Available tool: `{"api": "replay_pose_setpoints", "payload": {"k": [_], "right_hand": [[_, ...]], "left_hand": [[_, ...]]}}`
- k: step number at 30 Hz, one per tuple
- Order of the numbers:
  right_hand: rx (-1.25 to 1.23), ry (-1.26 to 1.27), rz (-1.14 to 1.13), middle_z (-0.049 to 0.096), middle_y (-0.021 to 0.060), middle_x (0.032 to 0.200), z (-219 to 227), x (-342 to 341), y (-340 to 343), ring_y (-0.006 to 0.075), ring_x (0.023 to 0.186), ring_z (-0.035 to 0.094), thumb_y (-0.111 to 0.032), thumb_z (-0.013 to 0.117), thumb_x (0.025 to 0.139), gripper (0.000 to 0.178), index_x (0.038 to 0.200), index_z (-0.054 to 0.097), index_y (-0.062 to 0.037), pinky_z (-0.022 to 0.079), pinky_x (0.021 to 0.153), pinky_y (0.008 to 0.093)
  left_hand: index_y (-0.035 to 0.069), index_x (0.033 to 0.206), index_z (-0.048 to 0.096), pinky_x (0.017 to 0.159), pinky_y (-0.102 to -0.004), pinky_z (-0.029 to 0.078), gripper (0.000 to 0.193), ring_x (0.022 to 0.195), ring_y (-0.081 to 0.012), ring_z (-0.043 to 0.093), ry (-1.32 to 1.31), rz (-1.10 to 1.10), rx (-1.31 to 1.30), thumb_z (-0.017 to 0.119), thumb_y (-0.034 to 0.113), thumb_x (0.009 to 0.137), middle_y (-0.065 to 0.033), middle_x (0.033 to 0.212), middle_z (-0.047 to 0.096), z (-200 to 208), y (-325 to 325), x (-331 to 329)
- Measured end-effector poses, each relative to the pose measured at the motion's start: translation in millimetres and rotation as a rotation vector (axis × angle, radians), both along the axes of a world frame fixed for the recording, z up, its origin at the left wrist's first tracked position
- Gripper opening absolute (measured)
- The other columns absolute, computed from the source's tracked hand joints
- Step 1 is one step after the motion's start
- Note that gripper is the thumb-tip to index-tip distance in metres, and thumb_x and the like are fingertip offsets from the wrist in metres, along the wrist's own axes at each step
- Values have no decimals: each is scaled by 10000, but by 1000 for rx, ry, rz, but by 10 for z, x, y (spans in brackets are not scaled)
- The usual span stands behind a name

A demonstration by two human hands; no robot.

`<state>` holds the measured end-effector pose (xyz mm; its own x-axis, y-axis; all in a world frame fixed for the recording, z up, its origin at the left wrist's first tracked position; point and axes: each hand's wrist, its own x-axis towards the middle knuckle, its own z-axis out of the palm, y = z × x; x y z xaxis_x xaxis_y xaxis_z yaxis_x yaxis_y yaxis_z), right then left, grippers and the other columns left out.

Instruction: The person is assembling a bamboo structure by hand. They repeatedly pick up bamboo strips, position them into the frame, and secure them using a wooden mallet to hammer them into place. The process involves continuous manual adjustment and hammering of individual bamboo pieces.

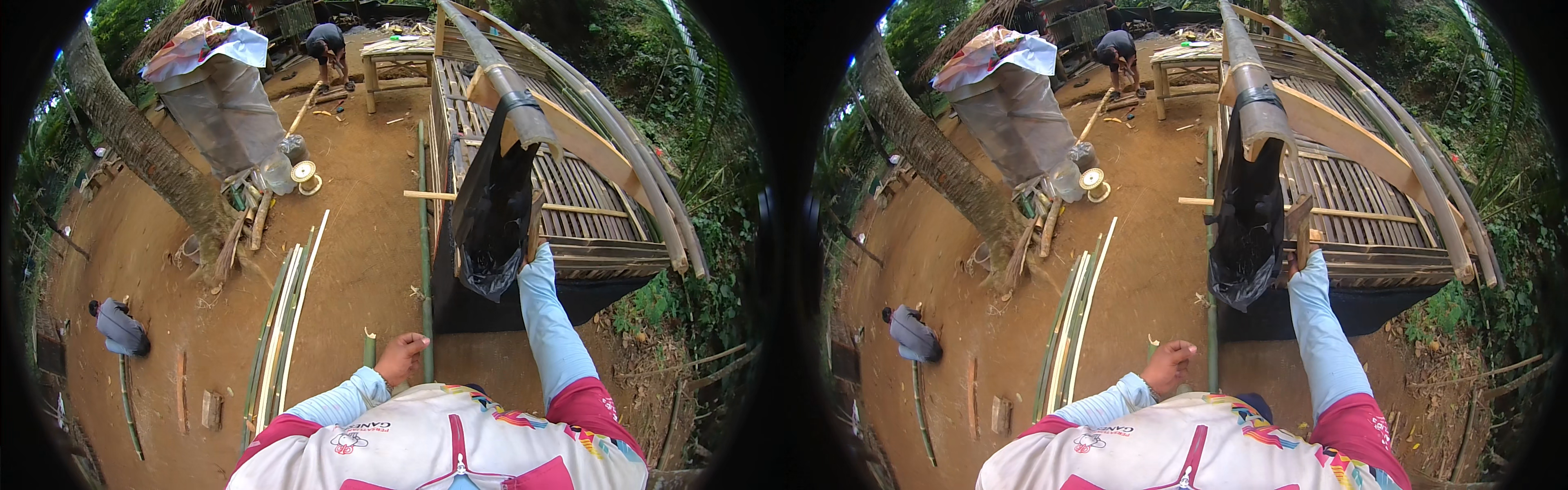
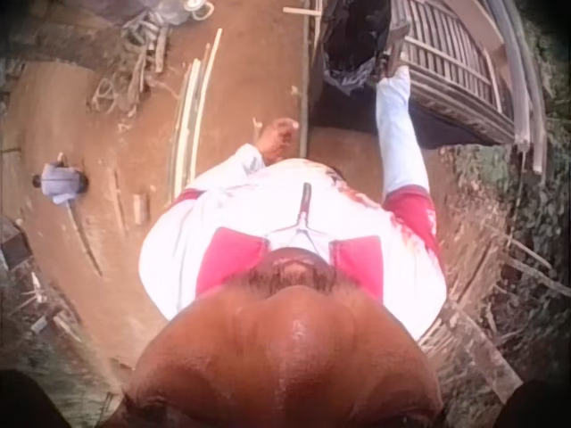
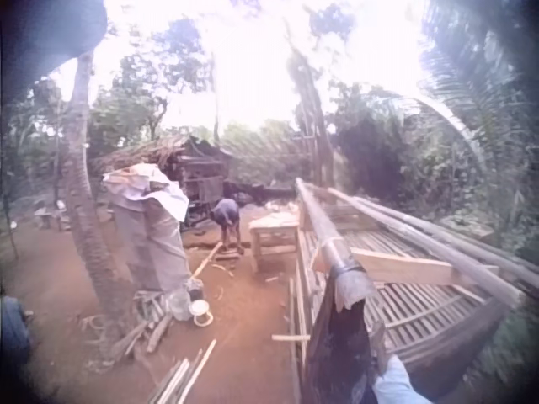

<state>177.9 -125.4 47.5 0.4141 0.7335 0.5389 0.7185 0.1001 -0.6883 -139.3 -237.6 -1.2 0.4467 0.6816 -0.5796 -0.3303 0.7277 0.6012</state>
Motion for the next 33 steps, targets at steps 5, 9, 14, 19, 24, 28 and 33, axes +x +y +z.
{"api": "replay_pose_setpoints", "payload": {"k": [5, 9, 14, 19, 24, 28, 33], "right_hand": [[-51, 89, 151, 592, 117, 795, 94, 51, -45, 193, 690, 558, -29, 611, 857, 173, 1015, 544, -48, 464, 660, 308], [-159, 130, 220, 585, 96, 792, 120, 145, -39, 164, 701, 541, -11, 606, 841, 170, 977, 520, -65, 455, 663, 299], [-200, 100, 333, 588, 114, 793, 228, 219, -101, 180, 705, 551, -45, 635, 849, 188, 994, 517, -65, 460, 672, 326], [-333, 250, 434, 544, 39, 889, 42, 338, 42, 112, 769, 525, 85, 581, 826, 266, 1007, 515, -98, 464, 691, 238], [-319, 310, 485, 541, 46, 880, 206, 300, -29, 115, 766, 523, 103, 580, 803, 272, 986, 529, -92, 463, 685, 247], [-288, 181, 465, 561, 48, 813, 264, 314, -63, 131, 729, 534, 78, 601, 779, 263, 979, 540, -82, 442, 655, 274], [-300, 361, 463, 568, 63, 812, 0, 421, 92, 138, 732, 536, 56, 624, 789, 242, 968, 537, -83, 447, 658, 283]], "left_hand": [[96, 851, 596, 438, -218, 254, 111, 486, -37, 340, 111, 56, 127, 653, 185, 885, 80, 589, 415, -35, -62, 259], [76, 884, 622, 452, -222, 275, 129, 505, -33, 363, 215, 27, 151, 663, 198, 876, 75, 620, 462, -74, -184, 602], [94, 873, 603, 441, -213, 247, 118, 482, -29, 330, 238, -40, 155, 652, 201, 887, 77, 612, 434, 64, -359, 1135], [101, 858, 604, 441, -216, 237, 122, 488, -27, 321, 279, -42, 194, 648, 209, 891, 83, 613, 429, 37, -483, 1430], [98, 851, 603, 443, -214, 235, 120, 490, -23, 320, 266, 0, 174, 643, 202, 895, 85, 610, 417, 6, -617, 1467], [89, 858, 603, 446, -209, 239, 109, 493, -20, 325, 240, 32, 140, 636, 185, 899, 84, 607, 420, 124, -660, 1471], [41, 915, 634, 510, -212, 310, 132, 585, -16, 389, 262, 91, 347, 647, 170, 890, 72, 697, 505, 490, -595, 1460]]}}
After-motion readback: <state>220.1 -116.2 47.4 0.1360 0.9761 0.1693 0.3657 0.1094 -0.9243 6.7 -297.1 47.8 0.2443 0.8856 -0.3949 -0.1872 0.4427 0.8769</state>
